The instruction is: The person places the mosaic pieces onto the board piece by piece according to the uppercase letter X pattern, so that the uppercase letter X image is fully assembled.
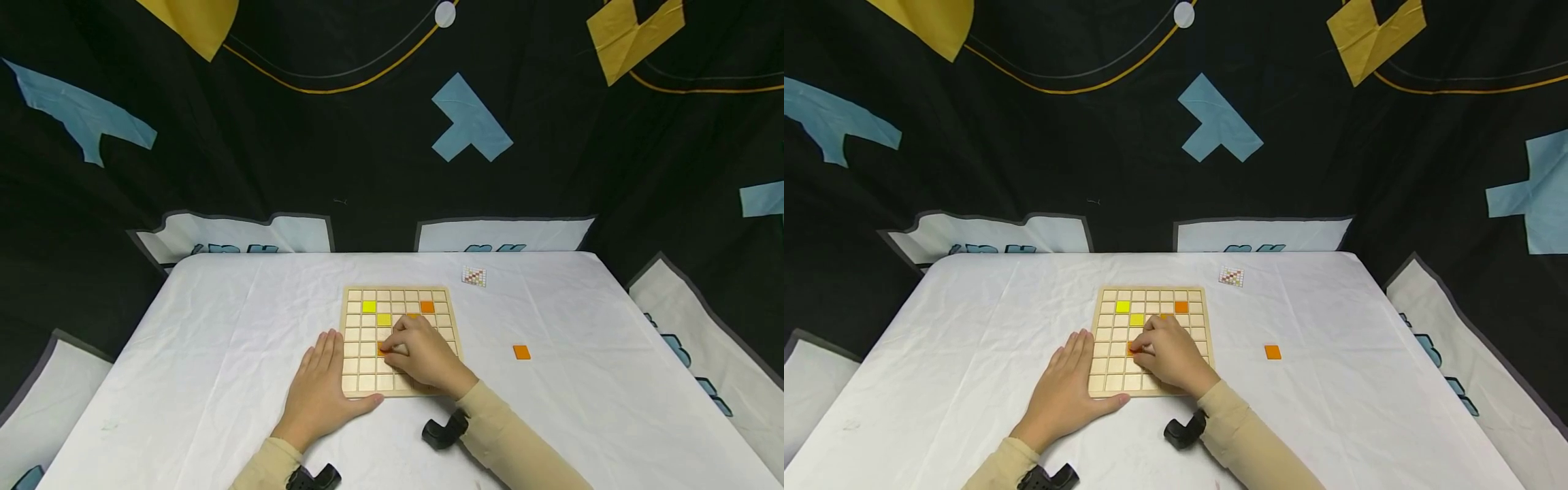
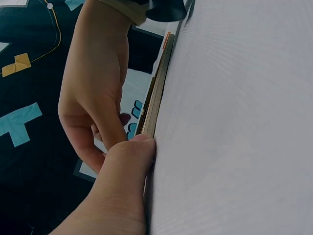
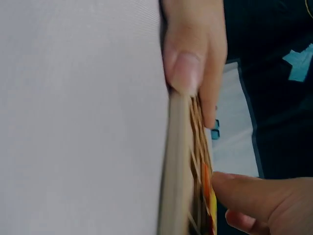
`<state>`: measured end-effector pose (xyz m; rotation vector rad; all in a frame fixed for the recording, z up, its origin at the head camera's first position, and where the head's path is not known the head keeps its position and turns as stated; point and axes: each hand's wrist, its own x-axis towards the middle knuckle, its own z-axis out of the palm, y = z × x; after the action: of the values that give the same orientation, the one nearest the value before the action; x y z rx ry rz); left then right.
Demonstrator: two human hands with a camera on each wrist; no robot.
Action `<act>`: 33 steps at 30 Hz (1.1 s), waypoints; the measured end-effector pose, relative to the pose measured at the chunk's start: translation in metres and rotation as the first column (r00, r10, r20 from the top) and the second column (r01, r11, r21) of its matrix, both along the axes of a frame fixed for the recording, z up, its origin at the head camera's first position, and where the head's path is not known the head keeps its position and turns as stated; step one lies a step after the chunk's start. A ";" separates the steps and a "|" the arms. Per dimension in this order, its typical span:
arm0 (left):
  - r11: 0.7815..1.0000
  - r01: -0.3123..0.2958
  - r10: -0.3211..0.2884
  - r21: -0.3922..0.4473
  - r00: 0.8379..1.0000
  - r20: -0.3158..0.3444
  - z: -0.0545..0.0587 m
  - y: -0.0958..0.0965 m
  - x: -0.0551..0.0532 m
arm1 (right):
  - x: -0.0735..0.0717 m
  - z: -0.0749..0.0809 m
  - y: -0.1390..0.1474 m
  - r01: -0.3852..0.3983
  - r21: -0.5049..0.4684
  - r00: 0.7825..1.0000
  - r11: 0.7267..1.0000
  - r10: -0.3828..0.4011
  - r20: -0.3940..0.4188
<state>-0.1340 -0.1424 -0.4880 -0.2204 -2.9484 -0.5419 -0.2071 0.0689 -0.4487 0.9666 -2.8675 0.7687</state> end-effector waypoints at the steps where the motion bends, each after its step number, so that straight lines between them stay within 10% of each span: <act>1: 1.000 0.000 0.000 0.000 1.000 0.001 0.000 0.000 0.000 | 0.000 0.001 0.003 0.002 -0.009 1.000 1.000 -0.002 0.015; 33: 1.000 -0.003 0.002 0.005 1.000 0.029 0.001 0.001 0.001 | 0.007 0.008 0.204 0.348 0.127 0.925 0.929 -0.362 0.114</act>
<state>-0.1335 -0.1419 -0.4873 -0.2101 -2.9743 -0.5560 -0.1997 0.2730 -0.4411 0.3850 -3.0937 0.6783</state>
